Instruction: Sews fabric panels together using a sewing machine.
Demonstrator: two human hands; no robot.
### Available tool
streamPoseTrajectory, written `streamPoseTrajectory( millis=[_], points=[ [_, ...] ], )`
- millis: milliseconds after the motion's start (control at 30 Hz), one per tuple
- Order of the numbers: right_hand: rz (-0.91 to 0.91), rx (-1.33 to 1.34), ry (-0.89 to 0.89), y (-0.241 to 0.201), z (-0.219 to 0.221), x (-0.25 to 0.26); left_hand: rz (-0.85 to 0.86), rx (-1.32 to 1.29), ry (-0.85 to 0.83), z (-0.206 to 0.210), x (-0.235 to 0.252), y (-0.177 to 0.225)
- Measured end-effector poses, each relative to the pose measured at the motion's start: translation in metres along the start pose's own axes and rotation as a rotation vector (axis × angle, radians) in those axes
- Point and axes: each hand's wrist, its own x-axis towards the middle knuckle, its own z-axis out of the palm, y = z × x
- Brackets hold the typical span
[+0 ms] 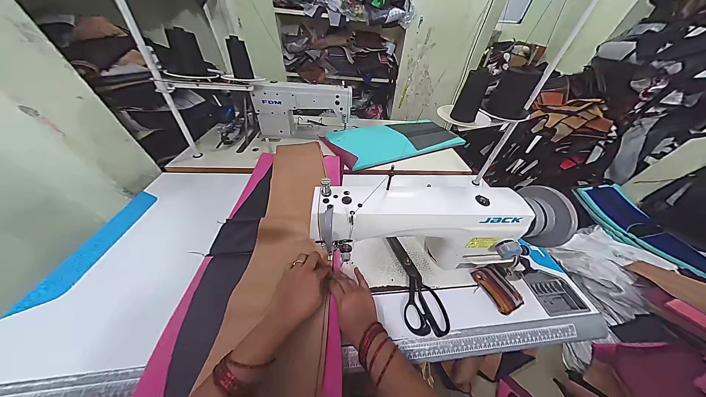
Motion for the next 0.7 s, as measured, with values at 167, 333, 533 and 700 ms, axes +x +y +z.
streamPoseTrajectory(
  millis=[167,333,533,700],
  points=[
    [0.092,0.017,-0.090,0.001,-0.007,0.017,-0.029,-0.029,-0.018,-0.007,0.014,0.003],
    [0.101,-0.029,-0.085,0.008,-0.008,0.032,-0.031,-0.023,0.030,-0.005,0.021,0.003],
    [0.125,0.148,-0.142,0.021,-0.009,0.031,0.049,-0.195,0.094,0.006,0.006,-0.015],
    [-0.015,0.353,0.070,0.028,-0.002,-0.007,0.268,-0.188,0.328,0.047,-0.035,-0.030]
  ],
)
